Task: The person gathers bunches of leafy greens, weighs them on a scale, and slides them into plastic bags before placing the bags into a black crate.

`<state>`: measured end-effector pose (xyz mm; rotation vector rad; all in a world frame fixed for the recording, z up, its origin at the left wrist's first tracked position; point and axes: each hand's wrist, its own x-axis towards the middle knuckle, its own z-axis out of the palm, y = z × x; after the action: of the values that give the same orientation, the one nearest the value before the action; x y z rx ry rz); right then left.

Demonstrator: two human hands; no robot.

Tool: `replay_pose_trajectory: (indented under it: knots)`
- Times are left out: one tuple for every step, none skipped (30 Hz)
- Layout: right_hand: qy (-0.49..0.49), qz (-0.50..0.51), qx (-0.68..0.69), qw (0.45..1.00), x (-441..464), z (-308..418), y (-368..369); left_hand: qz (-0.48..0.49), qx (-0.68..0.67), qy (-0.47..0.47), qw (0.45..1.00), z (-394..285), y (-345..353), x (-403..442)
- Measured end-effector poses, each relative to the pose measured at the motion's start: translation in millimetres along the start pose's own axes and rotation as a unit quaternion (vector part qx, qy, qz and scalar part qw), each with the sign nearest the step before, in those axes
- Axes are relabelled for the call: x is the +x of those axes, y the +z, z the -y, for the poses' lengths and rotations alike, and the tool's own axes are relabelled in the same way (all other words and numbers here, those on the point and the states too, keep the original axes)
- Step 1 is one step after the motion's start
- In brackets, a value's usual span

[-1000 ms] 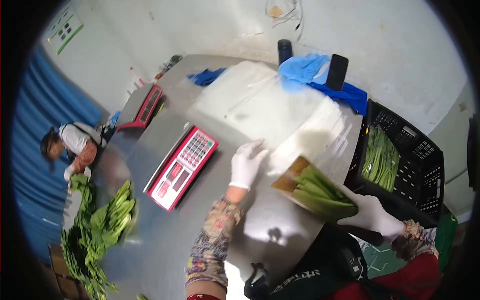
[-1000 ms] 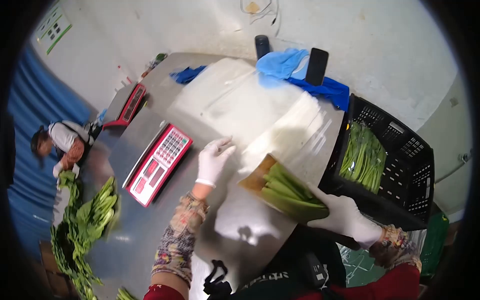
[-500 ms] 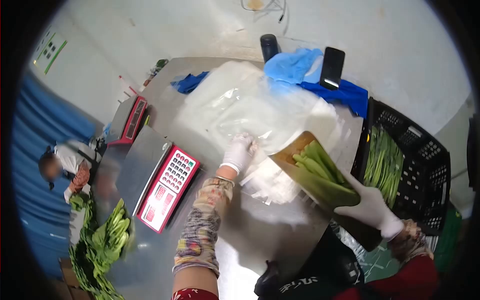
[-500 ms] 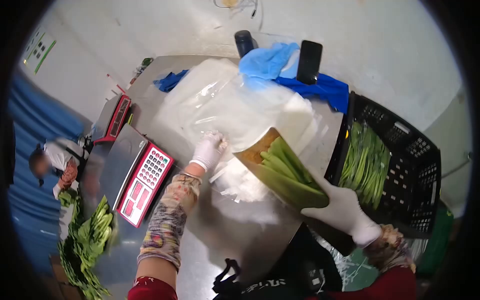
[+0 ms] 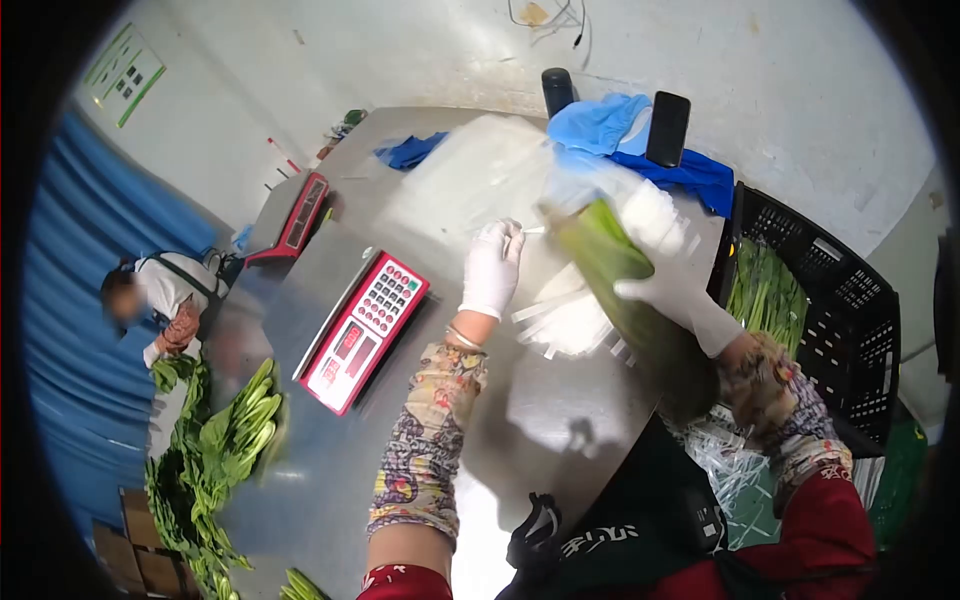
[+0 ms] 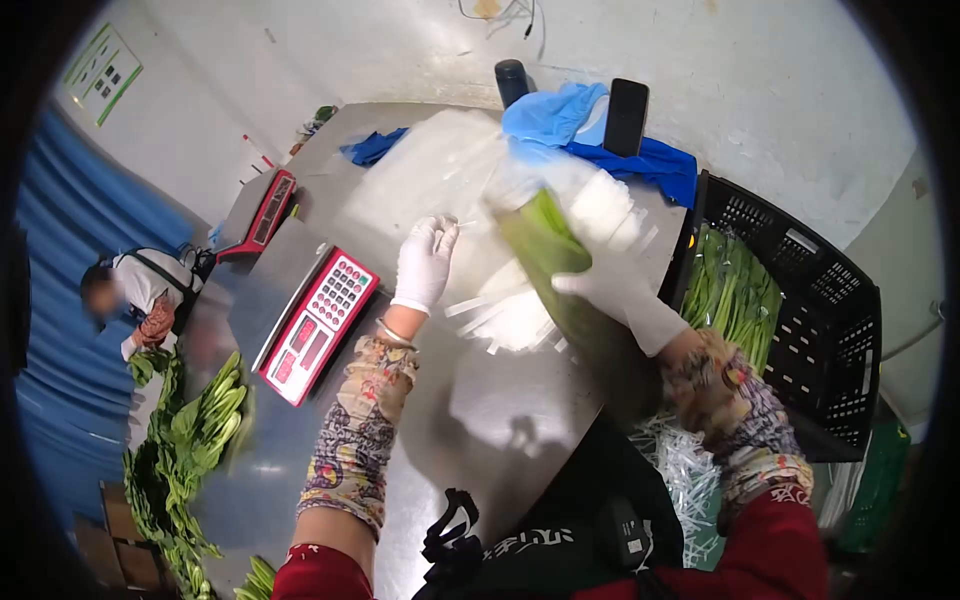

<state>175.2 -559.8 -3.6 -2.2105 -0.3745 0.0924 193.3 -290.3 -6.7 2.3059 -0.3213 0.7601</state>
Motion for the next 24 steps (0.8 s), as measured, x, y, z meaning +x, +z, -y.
replay_pose_trajectory:
  knots:
    - [-0.009,-0.045,-0.113,0.993,-6,11,7,-0.004,-0.015,-0.006,1.000,-5,-3,0]
    - [-0.043,-0.056,-0.188,0.980,-13,22,14,-0.011,-0.031,-0.012,0.999,-11,-4,0]
    - [-0.076,-0.073,-0.263,0.959,-20,32,20,-0.011,0.001,-0.001,1.000,-17,-5,-3]
    - [-0.130,-0.057,-0.300,0.943,-26,40,22,-0.009,0.031,0.011,0.999,-24,-5,-6]
    - [-0.083,0.048,-0.096,0.991,-28,53,24,-0.007,0.061,0.023,0.998,-32,-5,-10]
    - [-0.066,0.029,-0.105,0.992,-26,51,33,0.022,0.037,0.009,0.999,-46,-7,-17]
    - [-0.050,0.007,-0.114,0.992,-19,43,48,0.016,0.022,0.057,0.998,-52,-5,-24]
    - [-0.036,-0.016,-0.122,0.992,-15,48,55,0.008,0.010,0.107,0.994,-60,-7,-28]
    - [-0.010,-0.042,-0.151,0.988,-16,53,59,0.016,-0.002,0.090,0.996,-65,-12,-34]
    - [-0.004,-0.037,-0.133,0.990,-20,57,59,0.024,-0.013,0.072,0.997,-71,-19,-41]
    - [0.002,-0.031,-0.115,0.993,-30,68,54,0.026,-0.016,0.091,0.995,-80,-27,-47]
    - [0.009,-0.023,-0.098,0.995,-37,75,53,0.070,-0.045,0.096,0.992,-87,-32,-58]
    - [-0.031,-0.032,-0.081,0.996,-41,67,58,0.109,-0.070,0.123,0.984,-99,-37,-73]
    - [-0.071,-0.040,-0.065,0.995,-44,60,64,0.146,-0.095,0.150,0.973,-111,-44,-87]
    - [-0.148,-0.043,-0.014,0.988,-51,52,65,0.142,-0.149,0.123,0.971,-126,-61,-95]
    - [-0.203,-0.098,0.035,0.974,-63,55,73,0.136,-0.201,0.095,0.965,-134,-79,-106]
    - [-0.261,-0.149,0.075,0.951,-75,58,81,0.016,-0.259,0.033,0.965,-131,-90,-123]
    - [-0.210,-0.105,0.059,0.970,-91,64,81,-0.125,-0.157,0.003,0.980,-114,-99,-143]
    - [-0.157,-0.059,0.043,0.985,-109,74,76,-0.277,-0.220,-0.131,0.926,-100,-98,-158]
    - [-0.102,-0.010,0.025,0.994,-124,80,75,-0.372,-0.311,-0.167,0.859,-95,-104,-164]
    - [-0.073,0.047,-0.012,0.996,-133,96,70,-0.389,-0.391,-0.206,0.808,-88,-104,-174]
    - [-0.048,0.105,-0.052,0.992,-142,112,66,-0.404,-0.468,-0.241,0.748,-84,-104,-185]
    - [-0.166,0.066,-0.019,0.984,-141,103,84,-0.319,-0.527,-0.257,0.745,-97,-105,-193]
    - [-0.197,0.073,-0.002,0.978,-143,101,95,-0.230,-0.580,-0.272,0.733,-113,-101,-204]
